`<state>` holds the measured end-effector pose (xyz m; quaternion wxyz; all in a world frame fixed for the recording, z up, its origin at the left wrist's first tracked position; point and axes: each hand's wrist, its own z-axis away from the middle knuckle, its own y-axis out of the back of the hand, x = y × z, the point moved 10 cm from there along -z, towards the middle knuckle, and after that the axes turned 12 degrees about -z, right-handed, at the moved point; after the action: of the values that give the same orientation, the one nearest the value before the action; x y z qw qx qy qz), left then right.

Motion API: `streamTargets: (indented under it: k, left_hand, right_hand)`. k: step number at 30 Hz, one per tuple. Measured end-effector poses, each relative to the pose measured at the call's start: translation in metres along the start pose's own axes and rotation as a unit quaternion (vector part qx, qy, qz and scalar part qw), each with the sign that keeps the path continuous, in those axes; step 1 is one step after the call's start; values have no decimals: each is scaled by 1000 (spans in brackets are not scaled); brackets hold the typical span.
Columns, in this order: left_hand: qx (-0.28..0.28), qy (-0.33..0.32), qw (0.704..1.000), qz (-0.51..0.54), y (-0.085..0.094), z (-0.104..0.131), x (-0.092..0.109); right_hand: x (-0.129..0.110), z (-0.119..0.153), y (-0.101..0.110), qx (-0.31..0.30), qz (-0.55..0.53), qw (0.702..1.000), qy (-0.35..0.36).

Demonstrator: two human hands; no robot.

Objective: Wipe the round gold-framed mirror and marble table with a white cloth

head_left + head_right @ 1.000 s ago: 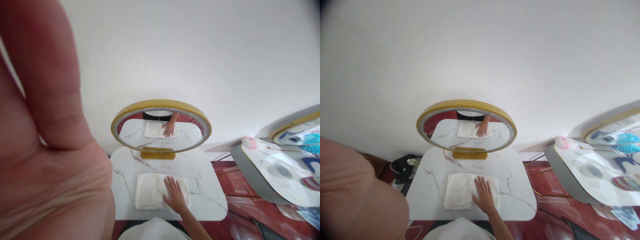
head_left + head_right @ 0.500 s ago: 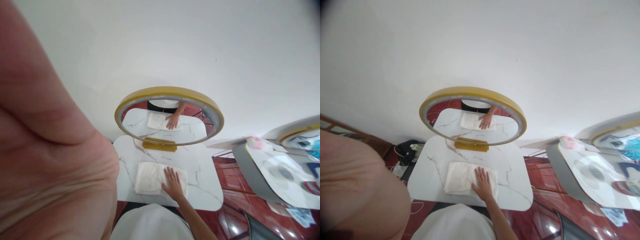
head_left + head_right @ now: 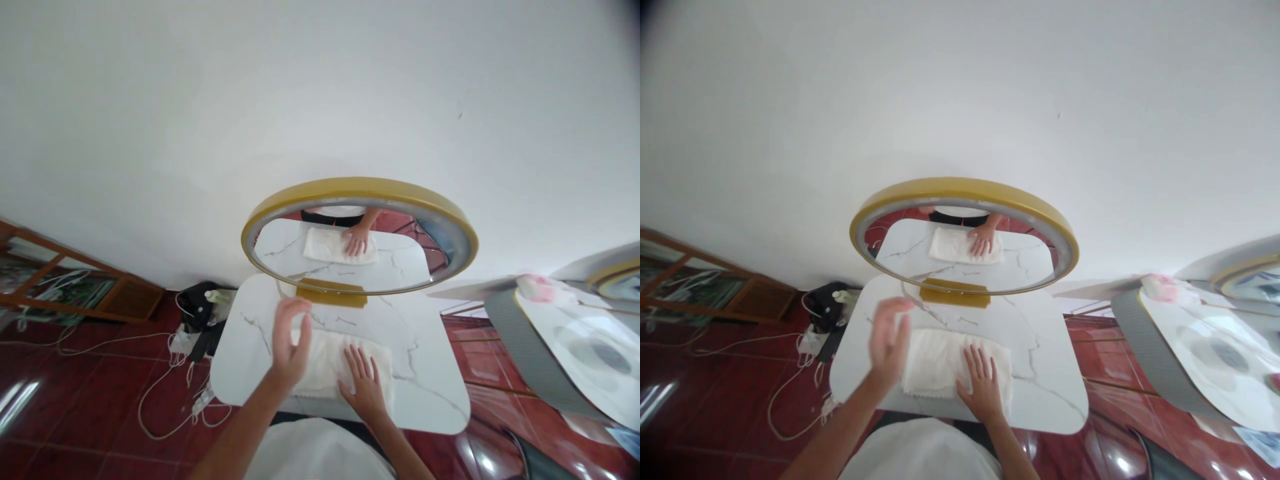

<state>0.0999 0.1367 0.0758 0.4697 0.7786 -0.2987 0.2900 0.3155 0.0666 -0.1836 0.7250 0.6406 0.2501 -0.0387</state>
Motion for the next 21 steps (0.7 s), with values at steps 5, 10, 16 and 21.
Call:
streamTargets:
  k: [5, 10, 16, 21]
  left_hand:
    - [-364, -6, 915, -174, -122, 95, -94]
    - [-465, -11, 862, -201, -146, 148, -165]
    - [-460, -24, 860, -222, -151, 98, -180]
    - [-451, -22, 859, -243, -165, 59, -179]
  right_hand:
    - [0, 12, 3, 1, -2, 1000, -7]
    - [3, 0, 11, -25, -11, 999, -19]
    - [5, -50, 19, -47, -24, 998, -36]
    - [6, -85, 27, -27, -24, 997, -65]
